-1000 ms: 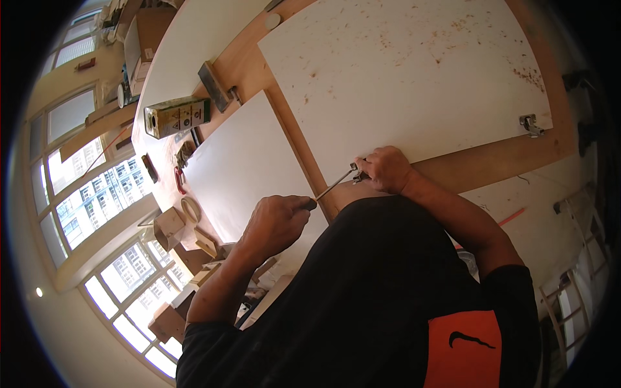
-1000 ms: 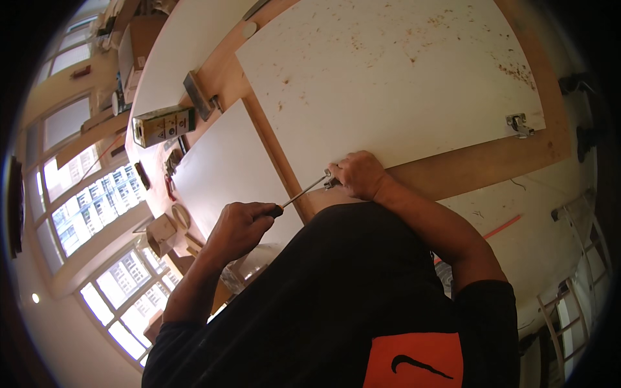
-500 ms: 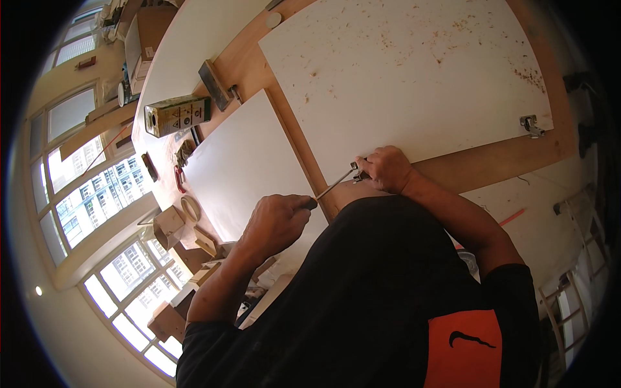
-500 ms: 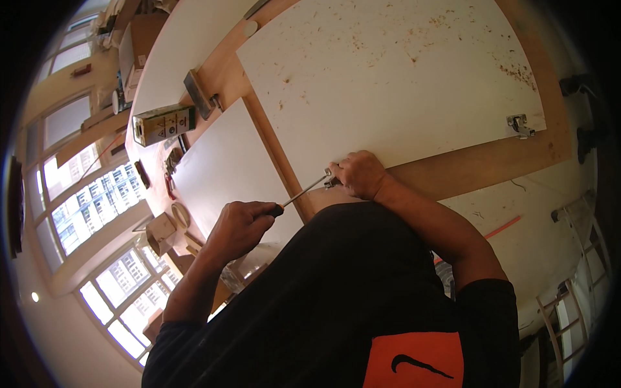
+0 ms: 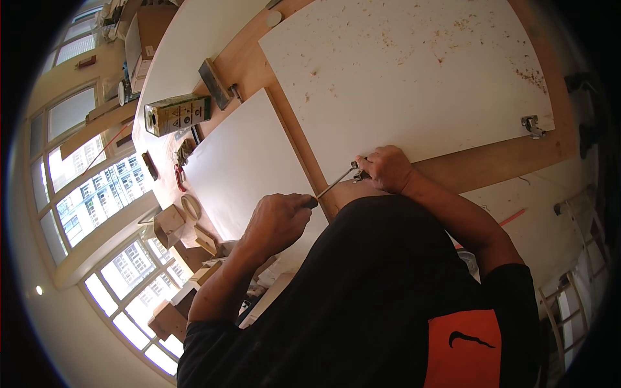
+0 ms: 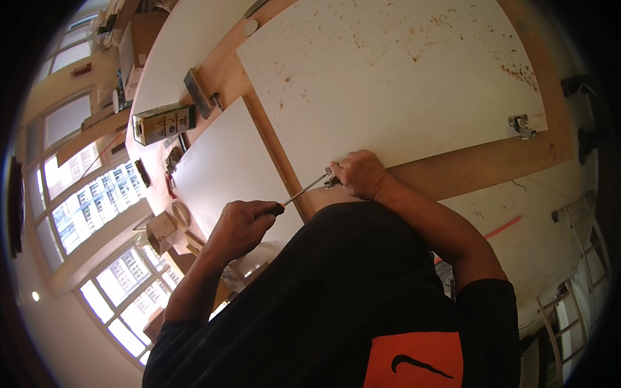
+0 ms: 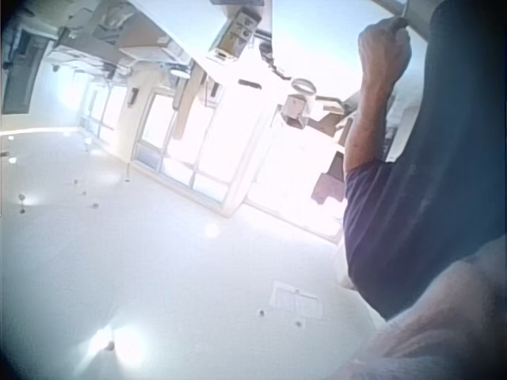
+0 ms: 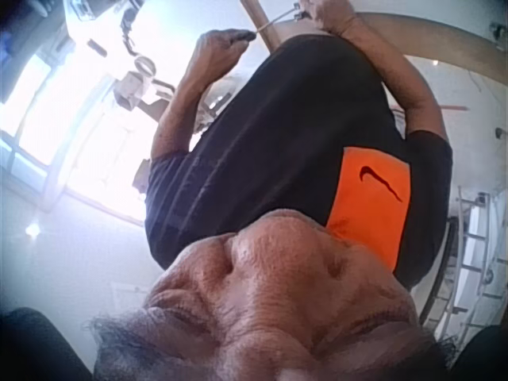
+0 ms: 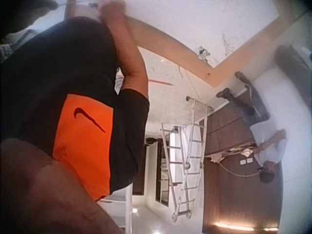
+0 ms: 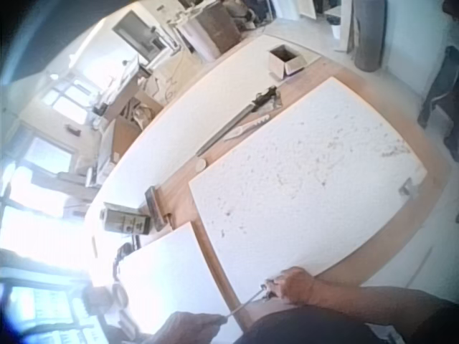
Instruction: The person uses a screwdriver to tighten and adjust screws on metal hinges attached to a wooden panel.
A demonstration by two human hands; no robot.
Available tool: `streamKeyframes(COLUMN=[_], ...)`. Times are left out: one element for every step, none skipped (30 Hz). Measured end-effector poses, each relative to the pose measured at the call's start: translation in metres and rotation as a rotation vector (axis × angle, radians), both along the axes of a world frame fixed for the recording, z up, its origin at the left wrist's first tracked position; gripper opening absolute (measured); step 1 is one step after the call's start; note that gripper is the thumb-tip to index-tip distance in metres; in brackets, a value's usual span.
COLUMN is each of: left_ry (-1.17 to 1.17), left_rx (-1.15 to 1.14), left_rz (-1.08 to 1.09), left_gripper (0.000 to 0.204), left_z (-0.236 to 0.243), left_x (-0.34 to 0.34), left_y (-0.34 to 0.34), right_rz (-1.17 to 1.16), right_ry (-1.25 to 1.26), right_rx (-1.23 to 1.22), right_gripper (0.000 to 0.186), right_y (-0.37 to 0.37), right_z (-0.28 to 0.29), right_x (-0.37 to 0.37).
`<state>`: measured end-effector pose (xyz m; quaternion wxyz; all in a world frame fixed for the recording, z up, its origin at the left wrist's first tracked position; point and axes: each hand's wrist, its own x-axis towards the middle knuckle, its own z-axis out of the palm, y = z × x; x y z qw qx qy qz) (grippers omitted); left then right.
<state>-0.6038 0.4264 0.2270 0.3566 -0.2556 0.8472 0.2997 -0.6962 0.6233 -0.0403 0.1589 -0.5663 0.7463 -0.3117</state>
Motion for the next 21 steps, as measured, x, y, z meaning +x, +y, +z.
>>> streamKeyframes(left_ry=[-0.010,-0.020,-0.020,-0.019,-0.018,-0.018,-0.002,0.015,0.015,0.009,0.003,0.003,-0.006,-0.015,-0.014,-0.006,-0.002,-0.005,-0.012,-0.016,-0.016], left_rx=[-0.007,-0.014,-0.014,-0.016,-0.019,-0.019,-0.013,-0.006,-0.006,-0.006,-0.006,-0.006,-0.004,-0.001,0.001,0.004,0.001,-0.002,-0.014,-0.022,-0.021], left_rz=[-0.002,-0.004,-0.003,-0.001,0.000,0.001,0.005,0.009,0.009,0.019,0.029,0.030,0.040,0.048,0.049,0.042,0.031,0.027,0.023,0.025,0.026], left_gripper=[0.033,0.033,0.033,0.033,0.033,0.033,0.033,0.033,0.033,0.033,0.033,0.033,0.033,0.033,0.033,0.033,0.033,0.033,0.033,0.033,0.033], left_z=[0.0007,0.0011,0.0013,0.0013,0.0014,0.0009,-0.0002,-0.0008,-0.0008,-0.0005,-0.0003,0.0002,0.0007,0.0008,0.0005,0.0002,0.0004,0.0009,0.0016,0.0019,0.0019], left_x=[-0.0011,-0.0018,-0.0020,-0.0022,-0.0024,-0.0017,-0.0004,0.0002,-0.0001,-0.0008,-0.0010,-0.0011,-0.0010,-0.0009,-0.0005,0.0001,-0.0011,-0.0025,-0.0041,-0.0037,-0.0032], left_y=[0.0005,0.0008,0.0011,0.0013,0.0014,0.0013,0.0011,0.0009,0.0012,0.0018,0.0021,0.0022,0.0022,0.0021,0.0020,0.0017,0.0033,0.0050,0.0067,0.0064,0.0060], right_rz=[-0.001,0.000,-0.001,-0.002,-0.002,-0.001,0.000,0.000,-0.001,-0.003,-0.001,-0.001,0.001,0.001,-0.011,-0.023,-0.027,-0.030,-0.033,-0.031,-0.031], right_ry=[0.006,0.006,0.006,0.005,0.005,0.008,0.011,0.011,0.010,0.010,0.009,0.003,-0.003,-0.002,0.012,0.026,0.023,0.016,0.009,0.010,0.012], right_rx=[-0.006,-0.006,-0.004,-0.003,-0.003,-0.002,-0.001,-0.001,-0.001,-0.001,-0.001,-0.003,-0.004,-0.003,-0.030,-0.056,-0.060,-0.062,-0.065,-0.064,-0.063], right_gripper=[0.046,0.046,0.046,0.046,0.046,0.045,0.045,0.045,0.044,0.043,0.043,0.043,0.043,0.043,0.049,0.055,0.055,0.055,0.055,0.055,0.055], right_y=[0.0001,0.0000,0.0001,0.0000,0.0000,-0.0001,-0.0002,-0.0002,-0.0002,-0.0001,-0.0004,-0.0006,-0.0011,-0.0011,-0.0015,-0.0016,-0.0008,0.0000,0.0009,0.0004,0.0001], right_z=[-0.0003,0.0000,0.0003,0.0006,0.0004,0.0002,0.0000,-0.0006,-0.0013,-0.0019,-0.0009,0.0001,0.0011,-0.0003,-0.0018,-0.0031,-0.0035,-0.0039,-0.0043,-0.0038,-0.0033], right_x=[0.0000,0.0000,0.0001,0.0001,0.0000,0.0000,0.0000,0.0002,0.0003,0.0004,0.0000,-0.0005,-0.0010,-0.0003,0.0004,0.0010,0.0010,0.0010,0.0010,0.0009,0.0009])
